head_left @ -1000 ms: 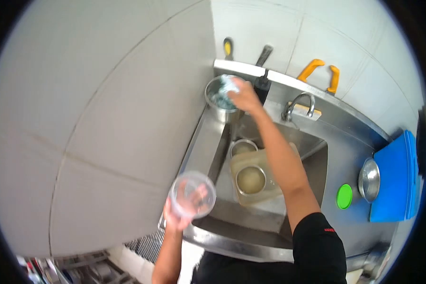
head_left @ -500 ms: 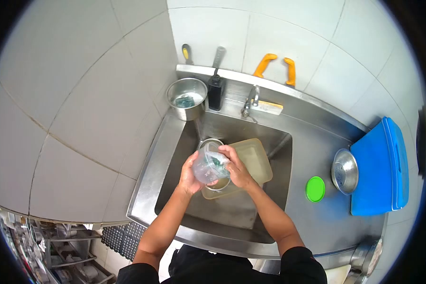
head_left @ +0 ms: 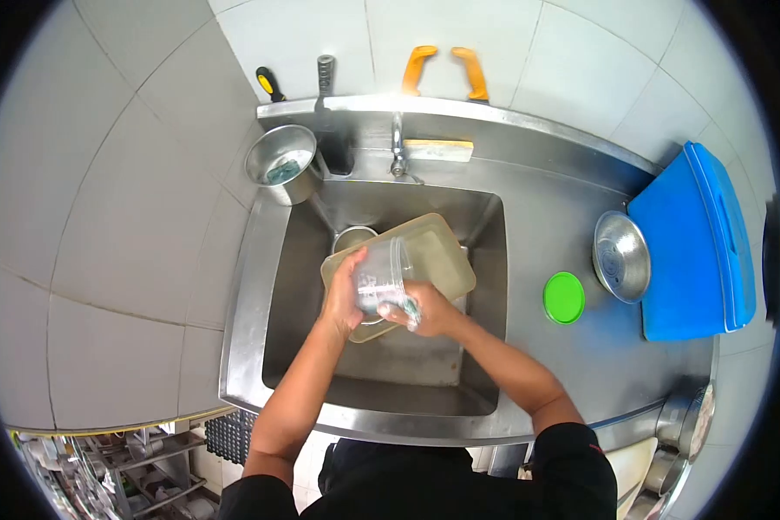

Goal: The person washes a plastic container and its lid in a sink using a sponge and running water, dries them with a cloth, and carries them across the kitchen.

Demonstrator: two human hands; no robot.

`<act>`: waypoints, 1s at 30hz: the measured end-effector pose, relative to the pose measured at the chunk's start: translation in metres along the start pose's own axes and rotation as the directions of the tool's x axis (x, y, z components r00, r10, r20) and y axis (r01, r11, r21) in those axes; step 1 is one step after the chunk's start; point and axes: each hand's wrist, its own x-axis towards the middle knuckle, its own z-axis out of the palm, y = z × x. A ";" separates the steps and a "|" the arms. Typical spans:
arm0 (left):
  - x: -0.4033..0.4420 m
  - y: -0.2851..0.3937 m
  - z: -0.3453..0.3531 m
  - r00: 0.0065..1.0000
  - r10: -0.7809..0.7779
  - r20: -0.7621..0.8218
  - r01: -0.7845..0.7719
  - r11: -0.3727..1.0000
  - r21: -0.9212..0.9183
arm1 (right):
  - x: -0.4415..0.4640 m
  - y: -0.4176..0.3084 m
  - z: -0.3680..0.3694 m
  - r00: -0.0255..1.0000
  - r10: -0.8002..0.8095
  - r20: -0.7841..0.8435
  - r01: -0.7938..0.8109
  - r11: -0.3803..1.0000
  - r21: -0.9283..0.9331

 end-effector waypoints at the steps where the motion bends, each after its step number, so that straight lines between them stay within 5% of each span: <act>1: 0.000 -0.007 -0.001 0.993 0.106 -0.055 -0.100 0.990 0.096 | 0.000 0.001 0.004 1.000 0.010 -0.007 -0.010 1.000 -0.001; 3: -0.003 -0.021 -0.005 0.975 0.203 -0.093 -0.182 0.964 0.195 | 0.002 -0.004 0.012 0.944 0.275 -0.182 -0.168 0.877 0.451; 4: -0.007 -0.025 -0.010 0.925 0.379 0.005 -0.334 0.810 0.482 | 0.003 -0.003 0.008 0.938 0.286 -0.197 -0.171 0.875 0.454; 6: -0.011 -0.030 -0.017 0.748 0.554 0.364 -0.551 0.214 0.807 | 0.014 0.005 -0.015 0.808 0.539 0.238 -0.362 0.136 0.922; 8: -0.011 -0.034 -0.022 0.725 0.519 0.452 -0.573 0.091 0.815 | 0.015 0.016 -0.026 0.866 0.431 0.254 -0.345 0.146 0.927; 10: -0.013 -0.036 -0.026 0.747 0.568 0.346 -0.547 0.229 0.806 | 0.022 0.017 -0.014 0.848 0.486 0.211 -0.352 0.220 0.910; 11: -0.015 -0.034 -0.021 0.741 0.580 0.338 -0.544 0.225 0.808 | 0.017 -0.020 -0.004 0.806 0.592 0.011 -0.324 0.425 0.845; 12: -0.017 -0.032 -0.010 0.831 0.543 0.121 -0.492 0.617 0.615 | 0.012 -0.021 0.009 0.810 0.586 0.025 -0.333 0.424 0.842; 13: -0.018 -0.028 -0.004 0.911 0.409 -0.049 -0.381 0.881 0.282 | 0.006 -0.021 0.020 0.875 0.467 -0.130 -0.298 0.730 0.615; 14: -0.020 -0.021 -0.007 0.908 0.416 -0.047 -0.386 0.877 0.286 | -0.001 -0.021 0.028 0.926 0.290 -0.240 -0.214 0.930 0.299; 15: -0.021 -0.012 -0.011 0.974 0.220 -0.051 -0.214 0.971 0.108 | -0.009 -0.019 0.035 0.950 0.153 -0.273 -0.115 0.982 0.149; 16: -0.021 -0.007 -0.014 1.000 0.011 -0.017 -0.012 0.998 -0.068 | -0.012 -0.015 0.032 0.948 0.151 -0.281 -0.112 0.982 0.149; 18: -0.028 -0.004 -0.012 1.000 0.015 -0.004 -0.015 0.999 -0.041 | -0.016 -0.014 0.026 0.909 -0.367 -0.200 0.278 0.888 -0.366; 20: -0.032 -0.006 -0.016 0.999 0.042 0.007 -0.042 0.997 -0.072 | -0.017 -0.011 0.026 0.902 -0.394 -0.176 0.319 0.884 -0.342; 22: -0.032 -0.014 -0.011 0.996 0.084 0.027 -0.082 0.994 -0.073 | -0.017 -0.008 0.027 0.982 -0.077 -0.172 0.047 0.984 -0.171; 23: -0.032 -0.021 -0.005 0.954 0.294 -0.060 -0.286 0.951 0.119 | -0.015 -0.005 0.031 0.980 -0.079 -0.182 0.047 0.983 -0.176; 24: -0.034 -0.027 -0.001 0.861 0.498 -0.104 -0.446 0.837 0.318 | -0.013 -0.002 0.039 0.943 0.040 -0.331 -0.023 0.998 0.055; 25: -0.036 -0.030 0.002 0.796 0.604 0.024 -0.538 0.689 0.485 | -0.013 0.001 0.043 0.877 0.184 -0.444 -0.054 0.955 0.290; 26: -0.044 -0.030 0.006 0.805 0.593 0.029 -0.529 0.694 0.488 | -0.012 -0.004 0.036 0.870 0.193 -0.454 -0.058 0.954 0.293; 27: -0.053 -0.025 0.009 0.668 0.654 0.354 -0.610 0.210 0.764 | -0.006 -0.014 0.021 0.840 0.474 -0.263 -0.153 0.673 0.724; 28: -0.061 -0.021 0.010 0.549 0.506 0.666 -0.575 -0.350 0.740 | 0.000 -0.019 0.005 0.787 0.616 0.036 -0.206 0.207 0.956; 29: -0.067 -0.018 0.009 0.565 0.322 0.760 -0.584 -0.494 0.643 | 0.000 0.004 -0.006 0.825 0.545 0.151 -0.312 0.216 0.925; 30: -0.068 -0.017 0.008 0.568 0.306 0.764 -0.597 -0.486 0.638 | -0.002 0.001 -0.011 0.821 0.555 0.138 -0.299 0.211 0.931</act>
